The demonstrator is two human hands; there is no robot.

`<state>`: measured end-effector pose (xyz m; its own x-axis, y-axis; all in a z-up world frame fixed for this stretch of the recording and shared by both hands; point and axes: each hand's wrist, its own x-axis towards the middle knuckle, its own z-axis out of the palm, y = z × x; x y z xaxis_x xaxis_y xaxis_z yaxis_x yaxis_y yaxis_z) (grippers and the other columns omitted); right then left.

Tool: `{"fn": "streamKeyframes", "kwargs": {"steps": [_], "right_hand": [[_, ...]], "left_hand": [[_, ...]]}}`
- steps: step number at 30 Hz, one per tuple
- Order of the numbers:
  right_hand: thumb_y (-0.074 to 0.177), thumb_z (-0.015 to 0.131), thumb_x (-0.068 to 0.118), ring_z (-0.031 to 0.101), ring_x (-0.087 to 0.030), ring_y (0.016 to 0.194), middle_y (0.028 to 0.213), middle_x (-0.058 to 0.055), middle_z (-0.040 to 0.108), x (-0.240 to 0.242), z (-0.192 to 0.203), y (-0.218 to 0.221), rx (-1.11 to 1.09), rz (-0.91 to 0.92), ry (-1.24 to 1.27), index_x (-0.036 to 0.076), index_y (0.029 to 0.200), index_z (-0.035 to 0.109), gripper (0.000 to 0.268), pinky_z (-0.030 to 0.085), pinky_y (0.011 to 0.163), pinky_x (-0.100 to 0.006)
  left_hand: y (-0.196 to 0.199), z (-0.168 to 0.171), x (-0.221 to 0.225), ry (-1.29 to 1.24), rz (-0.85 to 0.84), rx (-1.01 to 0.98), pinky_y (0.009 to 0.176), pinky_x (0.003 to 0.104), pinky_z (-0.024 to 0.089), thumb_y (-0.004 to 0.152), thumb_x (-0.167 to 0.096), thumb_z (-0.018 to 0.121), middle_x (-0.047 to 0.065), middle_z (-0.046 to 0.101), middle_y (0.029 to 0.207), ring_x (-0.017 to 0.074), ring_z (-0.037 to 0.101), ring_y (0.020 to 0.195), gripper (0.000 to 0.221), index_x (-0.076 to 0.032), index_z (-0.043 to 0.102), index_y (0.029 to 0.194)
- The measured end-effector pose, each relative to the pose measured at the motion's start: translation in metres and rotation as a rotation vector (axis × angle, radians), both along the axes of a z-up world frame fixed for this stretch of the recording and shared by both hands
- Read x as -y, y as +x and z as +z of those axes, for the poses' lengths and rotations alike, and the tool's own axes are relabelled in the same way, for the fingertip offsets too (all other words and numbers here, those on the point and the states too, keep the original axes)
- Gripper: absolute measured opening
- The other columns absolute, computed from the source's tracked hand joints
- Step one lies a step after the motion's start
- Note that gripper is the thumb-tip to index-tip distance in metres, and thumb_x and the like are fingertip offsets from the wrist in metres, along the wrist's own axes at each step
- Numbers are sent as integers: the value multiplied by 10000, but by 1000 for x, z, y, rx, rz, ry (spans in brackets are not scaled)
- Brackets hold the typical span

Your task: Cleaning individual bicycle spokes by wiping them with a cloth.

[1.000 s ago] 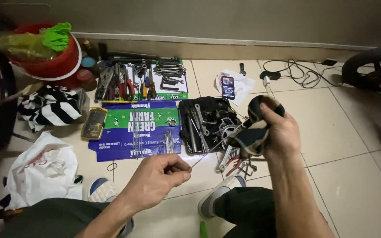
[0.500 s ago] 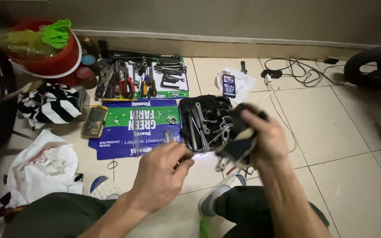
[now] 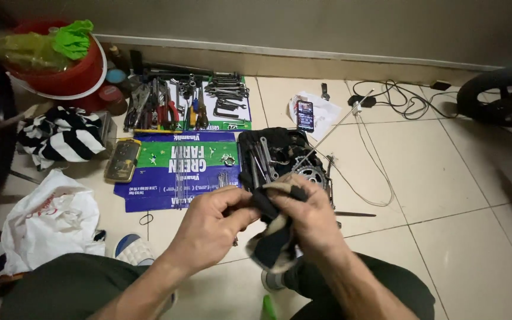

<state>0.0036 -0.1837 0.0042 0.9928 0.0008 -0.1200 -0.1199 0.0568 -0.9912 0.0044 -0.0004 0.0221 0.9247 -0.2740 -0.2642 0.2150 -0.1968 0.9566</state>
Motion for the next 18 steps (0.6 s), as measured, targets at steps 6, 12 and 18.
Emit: {"fn": "streamKeyframes", "kwargs": {"steps": [6,12,18], "right_hand": [[748,713,111,625,-302,756,990,-225,662,42,42,34,-194,-525,144,-23,1204,612,486,556,617,-413],[828,680,98,638,-202,739,906,-136,647,87,44,47,-5,-606,303,27,1233,578,424,519,649,-349],[782,705,86,674,-265,717,893,-162,721,51,12,32,-17,-482,43,11,1124,717,350,583,660,-366]], "left_hand": [[6,15,-12,-33,-142,-320,685,301,549,902,-97,704,74,782,941,166,627,723,219,-32,832,1067],[6,-3,-20,-36,-201,-285,683,307,554,882,-90,752,91,749,845,182,633,730,145,-19,832,980],[2,-1,-12,158,-40,47,577,263,465,826,-165,774,-17,731,787,104,593,632,72,-116,827,825]]}}
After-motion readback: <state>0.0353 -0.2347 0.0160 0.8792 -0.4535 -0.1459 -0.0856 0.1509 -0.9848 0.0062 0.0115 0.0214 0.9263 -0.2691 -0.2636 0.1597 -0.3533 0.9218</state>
